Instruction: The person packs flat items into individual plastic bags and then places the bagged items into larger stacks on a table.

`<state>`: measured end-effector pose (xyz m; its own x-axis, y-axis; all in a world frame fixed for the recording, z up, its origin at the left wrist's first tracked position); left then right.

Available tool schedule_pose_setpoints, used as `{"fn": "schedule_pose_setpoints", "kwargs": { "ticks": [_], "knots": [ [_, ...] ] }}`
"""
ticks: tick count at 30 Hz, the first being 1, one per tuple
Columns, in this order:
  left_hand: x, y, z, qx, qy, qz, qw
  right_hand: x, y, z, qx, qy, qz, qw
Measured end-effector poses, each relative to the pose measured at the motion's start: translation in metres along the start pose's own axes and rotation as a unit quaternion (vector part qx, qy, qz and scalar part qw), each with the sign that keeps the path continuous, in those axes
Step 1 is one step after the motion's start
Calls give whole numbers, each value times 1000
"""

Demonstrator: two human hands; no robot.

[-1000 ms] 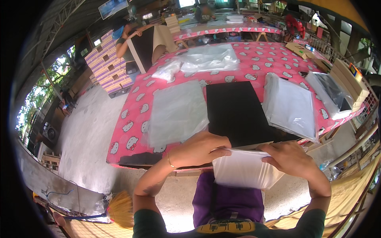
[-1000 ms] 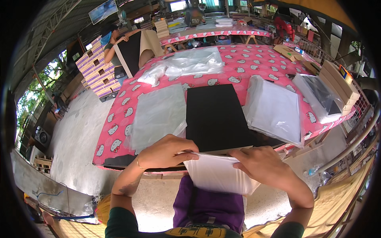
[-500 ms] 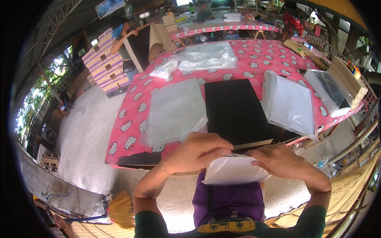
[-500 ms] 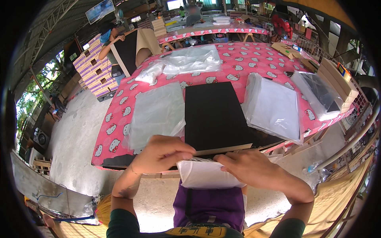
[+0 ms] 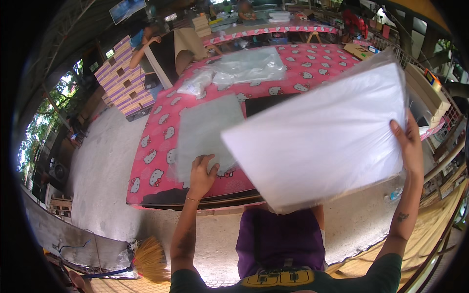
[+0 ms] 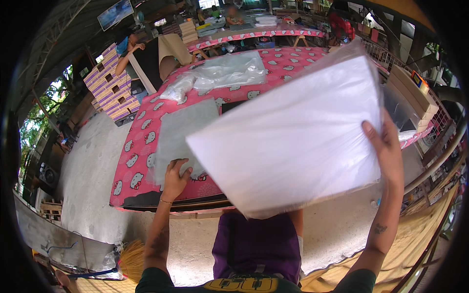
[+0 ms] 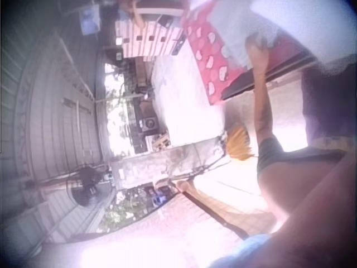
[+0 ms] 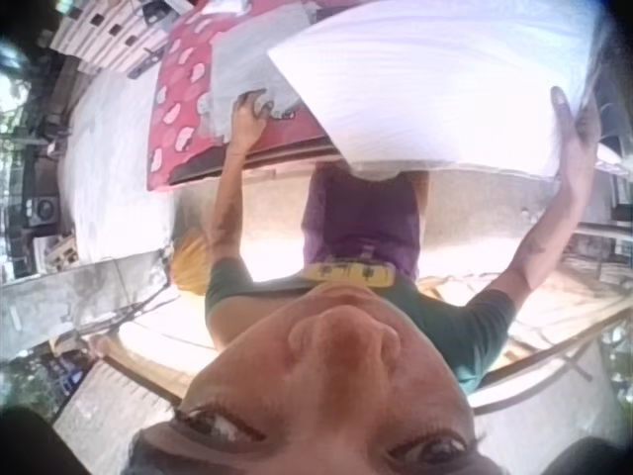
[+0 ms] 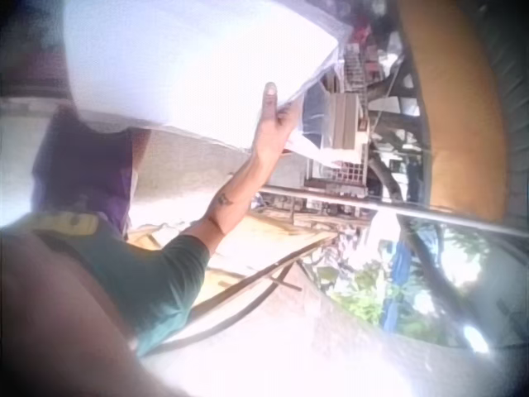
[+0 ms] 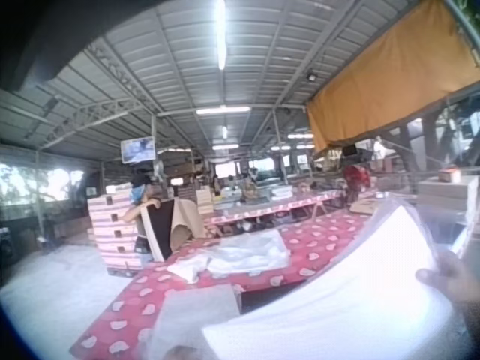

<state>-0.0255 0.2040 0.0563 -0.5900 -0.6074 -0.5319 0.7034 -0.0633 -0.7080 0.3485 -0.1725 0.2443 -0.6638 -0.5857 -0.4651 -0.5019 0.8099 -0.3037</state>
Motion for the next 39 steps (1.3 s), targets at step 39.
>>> {"fn": "schedule_pose_setpoints", "kwargs": {
  "ticks": [39],
  "knots": [
    [22, 31, -13, -136, 3, -3, 991, -44, -118, 128, -8, -118, 480, 869]
  ]
}}
Point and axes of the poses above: each hand's wrist, its own x-axis away from the middle knuckle, its own y-axis out of the palm, z = x × y, the point moved 8 cm from there along -x, towards the middle knuckle, and after that the axes turned 3 degrees about x, right-handed, at the moved point
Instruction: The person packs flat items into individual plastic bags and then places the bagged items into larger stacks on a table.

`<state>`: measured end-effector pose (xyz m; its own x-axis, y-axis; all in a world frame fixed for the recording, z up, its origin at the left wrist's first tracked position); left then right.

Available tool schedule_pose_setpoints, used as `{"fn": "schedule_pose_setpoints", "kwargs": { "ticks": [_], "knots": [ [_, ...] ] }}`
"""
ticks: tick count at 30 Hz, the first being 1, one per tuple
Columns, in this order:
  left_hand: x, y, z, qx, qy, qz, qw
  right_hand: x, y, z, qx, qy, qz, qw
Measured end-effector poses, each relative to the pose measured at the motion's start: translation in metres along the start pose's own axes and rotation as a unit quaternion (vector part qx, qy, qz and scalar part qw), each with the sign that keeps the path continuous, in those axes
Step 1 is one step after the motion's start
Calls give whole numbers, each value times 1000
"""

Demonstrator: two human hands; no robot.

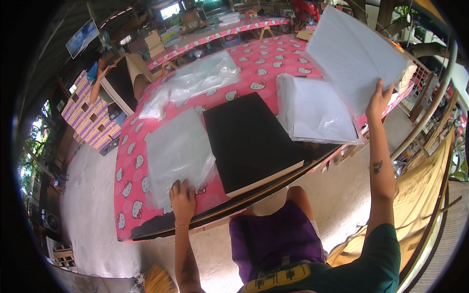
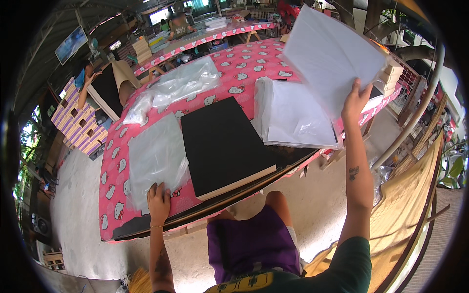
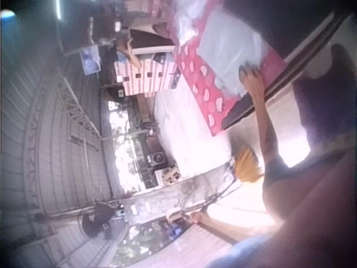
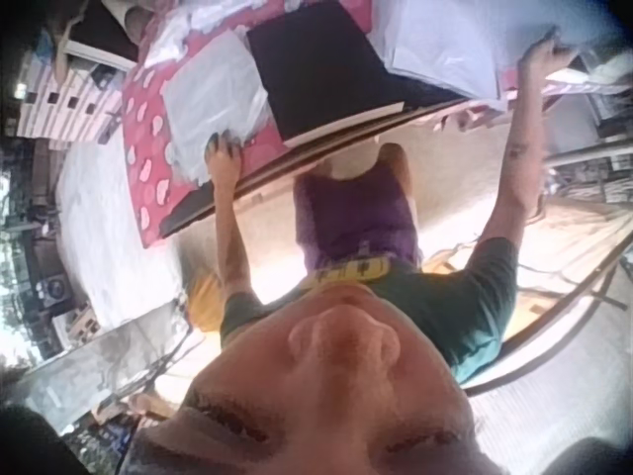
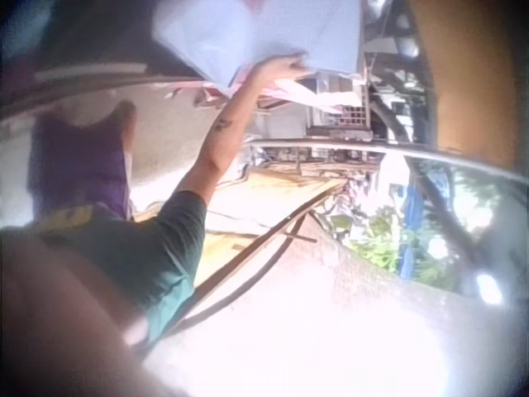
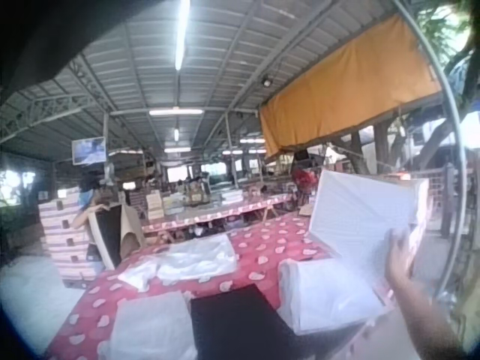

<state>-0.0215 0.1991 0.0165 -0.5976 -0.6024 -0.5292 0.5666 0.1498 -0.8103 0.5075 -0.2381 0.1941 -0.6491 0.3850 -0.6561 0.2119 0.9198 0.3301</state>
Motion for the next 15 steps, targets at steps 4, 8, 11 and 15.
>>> {"fn": "schedule_pose_setpoints", "kwargs": {
  "ticks": [4, 8, 11, 15],
  "knots": [
    [0, 0, 0, 1, -1, -2, 1000, 22, 26, -49, 253, -241, -54, 936],
    [0, -2, 4, -7, 7, 2, 1000, 52, 63, -68, 324, -398, -149, 845],
    [-1, -3, 4, -4, -1, -1, 1000, 76, 83, -54, 355, -429, -230, 799],
    [-2, -3, 4, 2, 4, 3, 1000, 110, 91, -18, 375, -435, -304, 760]
  ]
}}
Point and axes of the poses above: each hand's wrist, its own x-axis away from the middle knuckle, its own y-axis out of the palm, z = x × y, the point moved 8 cm from there along -x, towards the middle knuckle, and after that the axes turned 3 degrees about x, right-handed, at the moved point
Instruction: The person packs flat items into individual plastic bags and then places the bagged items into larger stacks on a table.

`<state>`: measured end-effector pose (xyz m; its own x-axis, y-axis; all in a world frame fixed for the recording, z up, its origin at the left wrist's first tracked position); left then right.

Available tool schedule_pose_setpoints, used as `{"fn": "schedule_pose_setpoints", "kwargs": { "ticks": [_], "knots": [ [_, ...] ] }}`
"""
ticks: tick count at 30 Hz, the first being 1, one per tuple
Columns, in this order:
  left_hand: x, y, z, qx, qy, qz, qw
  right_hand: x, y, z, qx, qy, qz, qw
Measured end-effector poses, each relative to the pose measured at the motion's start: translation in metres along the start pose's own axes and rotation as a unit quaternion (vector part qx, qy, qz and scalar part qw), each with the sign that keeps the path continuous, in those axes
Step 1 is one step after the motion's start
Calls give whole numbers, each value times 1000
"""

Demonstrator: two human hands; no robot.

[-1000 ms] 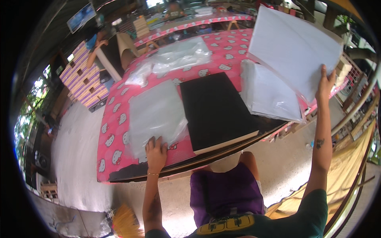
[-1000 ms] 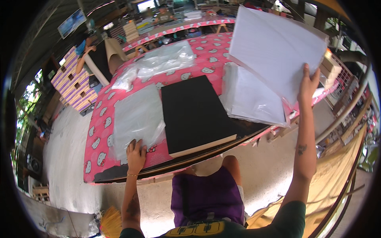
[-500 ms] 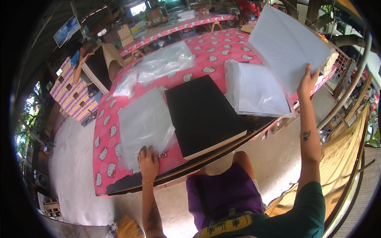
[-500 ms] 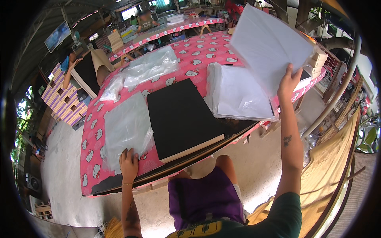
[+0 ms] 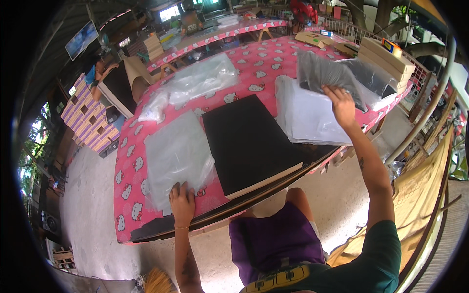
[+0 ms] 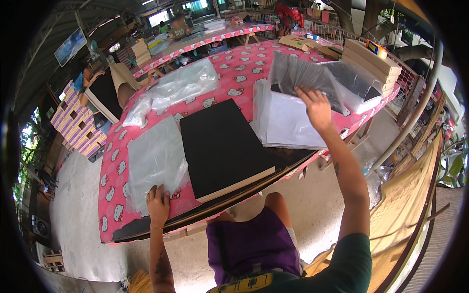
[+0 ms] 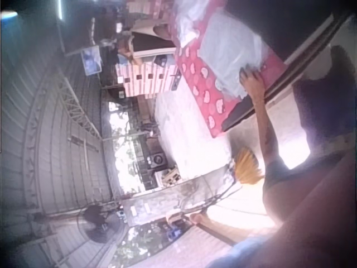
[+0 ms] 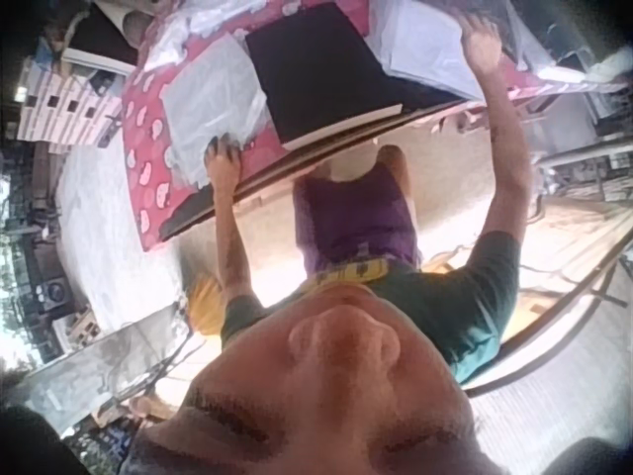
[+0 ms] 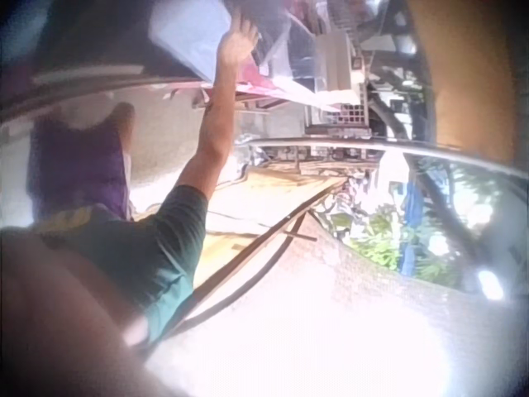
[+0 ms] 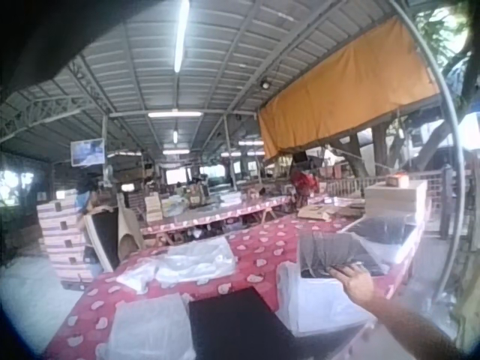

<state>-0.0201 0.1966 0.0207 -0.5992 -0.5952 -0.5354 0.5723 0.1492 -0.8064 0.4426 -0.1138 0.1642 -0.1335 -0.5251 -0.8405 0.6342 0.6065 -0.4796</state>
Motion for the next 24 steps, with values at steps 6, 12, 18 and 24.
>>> {"fn": "schedule_pose_setpoints", "kwargs": {
  "ticks": [6, 12, 18, 24],
  "knots": [
    [1, -1, -2, -3, 4, 4, 1000, 42, 37, -21, -34, -44, -96, 994],
    [1, -3, 2, -10, 2, 0, 1000, 53, 23, -36, -68, -36, -116, 990],
    [0, 0, 3, -4, 9, 6, 1000, 74, 23, -35, -96, 1, -204, 974],
    [2, -3, 1, 3, 1, 5, 1000, 92, 31, -33, -173, -2, -296, 939]
  ]
}}
Point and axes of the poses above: each hand's wrist, its own x-axis away from the middle knuckle, its own y-axis out of the palm, z = x × y, the point moved 8 cm from there along -x, towards the middle knuckle, and after that the axes turned 3 degrees about x, right-handed, at the moved point
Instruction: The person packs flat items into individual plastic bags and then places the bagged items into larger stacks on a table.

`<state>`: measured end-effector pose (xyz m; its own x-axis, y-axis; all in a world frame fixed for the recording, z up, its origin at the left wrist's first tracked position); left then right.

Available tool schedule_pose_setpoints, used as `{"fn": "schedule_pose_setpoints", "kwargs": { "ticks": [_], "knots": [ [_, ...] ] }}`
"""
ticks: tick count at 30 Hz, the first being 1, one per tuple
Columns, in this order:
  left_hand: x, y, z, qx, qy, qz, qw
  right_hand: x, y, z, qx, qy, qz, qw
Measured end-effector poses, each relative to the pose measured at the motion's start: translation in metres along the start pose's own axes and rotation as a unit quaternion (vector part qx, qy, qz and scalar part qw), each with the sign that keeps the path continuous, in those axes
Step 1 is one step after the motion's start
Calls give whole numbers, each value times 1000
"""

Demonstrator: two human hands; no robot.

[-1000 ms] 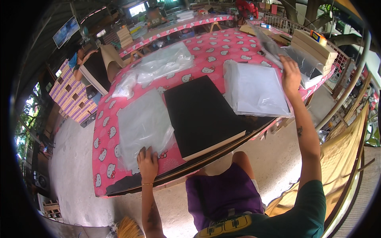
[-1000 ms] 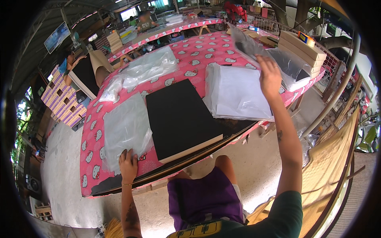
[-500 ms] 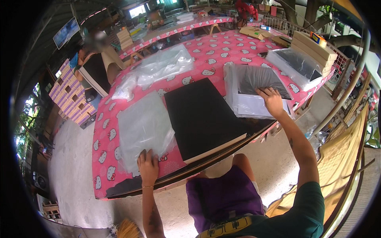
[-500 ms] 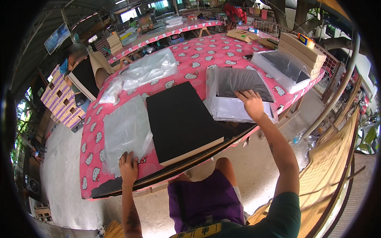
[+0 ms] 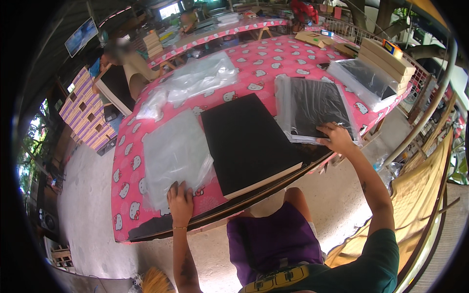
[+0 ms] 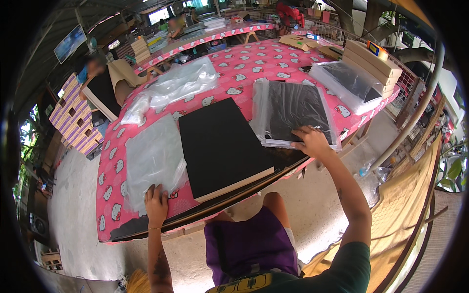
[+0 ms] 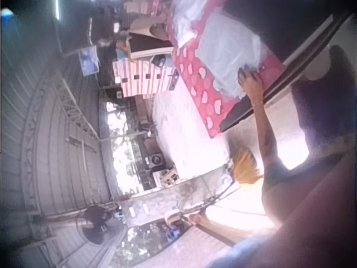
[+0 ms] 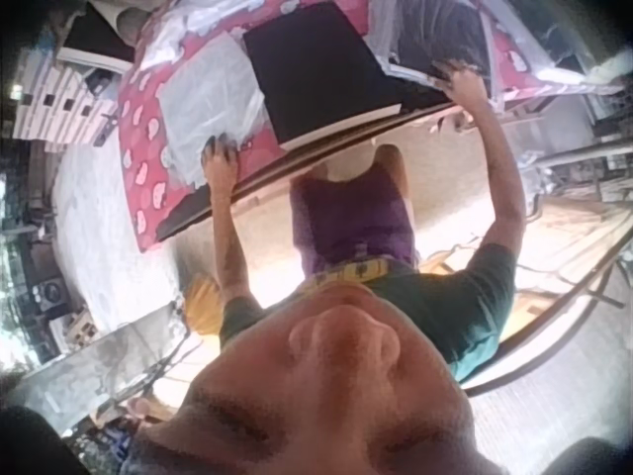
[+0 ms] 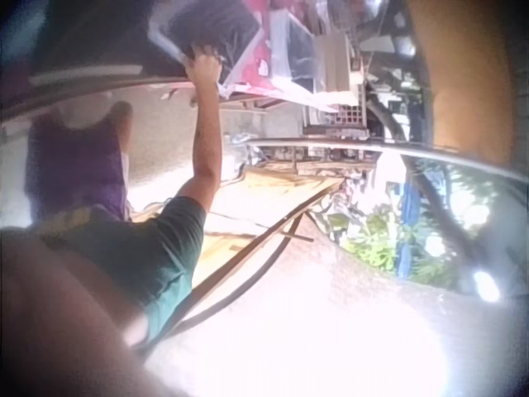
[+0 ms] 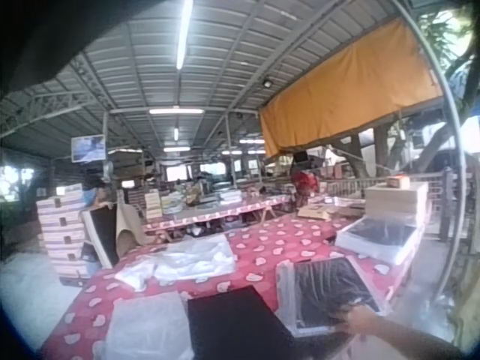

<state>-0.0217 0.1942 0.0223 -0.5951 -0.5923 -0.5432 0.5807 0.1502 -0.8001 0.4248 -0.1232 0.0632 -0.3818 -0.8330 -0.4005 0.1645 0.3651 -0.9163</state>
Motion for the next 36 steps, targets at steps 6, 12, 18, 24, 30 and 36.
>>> {"fn": "schedule_pose_setpoints", "kwargs": {
  "ticks": [6, 12, 18, 24, 30, 36],
  "knots": [
    [-4, -10, 5, 18, 9, 42, 999, 10, 6, 3, -23, 2, -13, 1000],
    [-15, -14, -14, 81, -30, 81, 993, 4, -27, -26, -17, 15, 85, 996],
    [-40, -41, -16, 140, -55, 113, 982, -14, -46, -120, -411, -13, -5, 912],
    [-40, -71, 137, 356, 24, 39, 933, 36, 9, -292, -717, -81, -366, 588],
    [5, -55, 172, 511, -63, 44, 856, 9, 24, -304, -798, 15, -136, 587],
    [17, -32, 163, 465, -110, 18, 878, 22, 20, -292, -819, 105, -85, 557]
  ]
}}
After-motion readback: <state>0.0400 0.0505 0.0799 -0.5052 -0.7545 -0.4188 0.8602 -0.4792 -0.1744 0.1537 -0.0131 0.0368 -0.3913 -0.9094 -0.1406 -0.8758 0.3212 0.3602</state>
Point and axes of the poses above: each hand's wrist, its own x-axis away from the middle knuckle, its own y-axis out of the palm, z = x × y, the point moved 8 cm from there along -x, towards the middle knuckle, and after that the axes turned 3 degrees about x, right-handed, at the moved point
